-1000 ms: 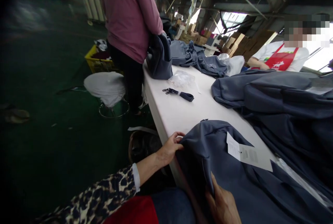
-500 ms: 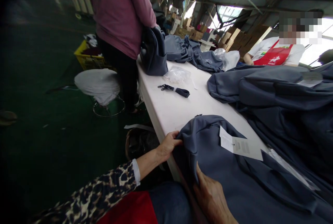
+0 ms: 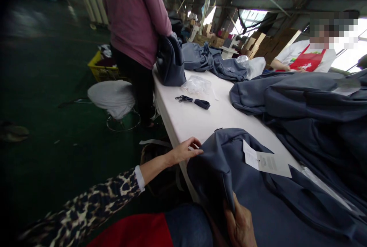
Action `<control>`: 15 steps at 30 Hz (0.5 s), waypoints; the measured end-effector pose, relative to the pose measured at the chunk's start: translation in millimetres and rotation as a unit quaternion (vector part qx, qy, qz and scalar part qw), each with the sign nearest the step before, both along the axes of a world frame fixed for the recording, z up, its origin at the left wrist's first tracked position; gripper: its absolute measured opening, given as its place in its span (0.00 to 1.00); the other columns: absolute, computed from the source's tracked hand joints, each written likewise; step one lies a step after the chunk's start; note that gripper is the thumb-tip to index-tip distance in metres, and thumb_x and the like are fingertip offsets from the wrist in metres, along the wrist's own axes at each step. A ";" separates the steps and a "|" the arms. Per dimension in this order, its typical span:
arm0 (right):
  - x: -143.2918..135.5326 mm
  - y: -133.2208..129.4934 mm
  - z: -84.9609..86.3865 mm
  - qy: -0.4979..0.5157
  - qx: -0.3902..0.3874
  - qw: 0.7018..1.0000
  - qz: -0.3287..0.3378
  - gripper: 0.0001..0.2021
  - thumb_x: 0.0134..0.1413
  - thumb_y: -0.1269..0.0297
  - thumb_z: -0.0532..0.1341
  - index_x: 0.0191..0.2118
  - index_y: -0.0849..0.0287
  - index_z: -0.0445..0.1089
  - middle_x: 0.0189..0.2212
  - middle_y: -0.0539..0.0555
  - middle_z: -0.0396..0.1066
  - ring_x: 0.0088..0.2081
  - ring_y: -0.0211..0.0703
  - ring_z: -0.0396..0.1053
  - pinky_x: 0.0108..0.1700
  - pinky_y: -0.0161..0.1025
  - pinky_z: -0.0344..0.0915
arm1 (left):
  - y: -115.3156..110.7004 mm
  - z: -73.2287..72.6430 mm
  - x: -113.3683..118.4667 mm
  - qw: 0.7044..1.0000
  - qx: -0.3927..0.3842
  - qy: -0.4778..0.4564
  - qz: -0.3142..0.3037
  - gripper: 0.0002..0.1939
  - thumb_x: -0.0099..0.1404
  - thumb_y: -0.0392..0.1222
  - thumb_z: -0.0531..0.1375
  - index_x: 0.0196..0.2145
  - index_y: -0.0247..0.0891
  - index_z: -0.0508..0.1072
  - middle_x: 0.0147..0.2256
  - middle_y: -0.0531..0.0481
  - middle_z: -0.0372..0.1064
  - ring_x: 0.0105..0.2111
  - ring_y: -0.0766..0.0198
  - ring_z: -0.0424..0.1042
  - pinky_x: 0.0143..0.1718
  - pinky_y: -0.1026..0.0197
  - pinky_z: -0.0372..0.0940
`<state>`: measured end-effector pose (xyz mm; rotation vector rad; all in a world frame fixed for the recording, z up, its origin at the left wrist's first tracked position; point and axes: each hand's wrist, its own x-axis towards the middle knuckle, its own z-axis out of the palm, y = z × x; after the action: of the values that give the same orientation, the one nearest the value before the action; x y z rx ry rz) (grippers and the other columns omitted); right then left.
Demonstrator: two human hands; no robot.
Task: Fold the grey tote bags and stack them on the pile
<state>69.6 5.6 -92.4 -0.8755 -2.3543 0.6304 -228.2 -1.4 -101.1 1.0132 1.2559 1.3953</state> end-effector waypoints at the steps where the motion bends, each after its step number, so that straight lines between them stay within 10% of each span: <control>1: -0.9 -0.2 -0.3 -0.001 0.007 1.000 0.003 0.16 0.64 0.55 0.52 0.39 0.59 0.73 0.19 0.48 0.71 0.19 0.38 0.69 0.22 0.29 0.66 | 1.2 -0.6 3.3 1.000 -0.013 0.006 -0.005 0.27 0.52 0.57 0.70 0.43 0.37 0.71 0.38 0.49 0.71 0.35 0.64 0.68 0.35 0.63 0.62; 10: -11.1 -1.7 0.7 -0.063 0.067 0.994 0.063 0.18 0.63 0.62 0.51 0.49 0.60 0.75 0.30 0.57 0.79 0.27 0.43 0.77 0.30 0.32 0.72 | 2.5 6.2 16.0 0.957 -0.054 -0.263 -0.111 0.22 0.53 0.54 0.71 0.37 0.33 0.78 0.34 0.46 0.77 0.31 0.64 0.74 0.37 0.62 0.66; 15: -2.0 -5.9 3.3 -0.022 0.008 1.000 0.020 0.18 0.65 0.56 0.52 0.46 0.60 0.76 0.21 0.51 0.74 0.21 0.40 0.72 0.25 0.29 0.68 | 11.5 -0.7 20.1 0.939 -0.026 -0.336 -0.066 0.21 0.47 0.43 0.75 0.37 0.31 0.79 0.32 0.46 0.78 0.29 0.65 0.74 0.39 0.62 0.67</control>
<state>67.6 -0.3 -89.1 -0.8466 -2.4186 0.6139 -208.1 10.1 -101.8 0.4942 0.6960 1.4210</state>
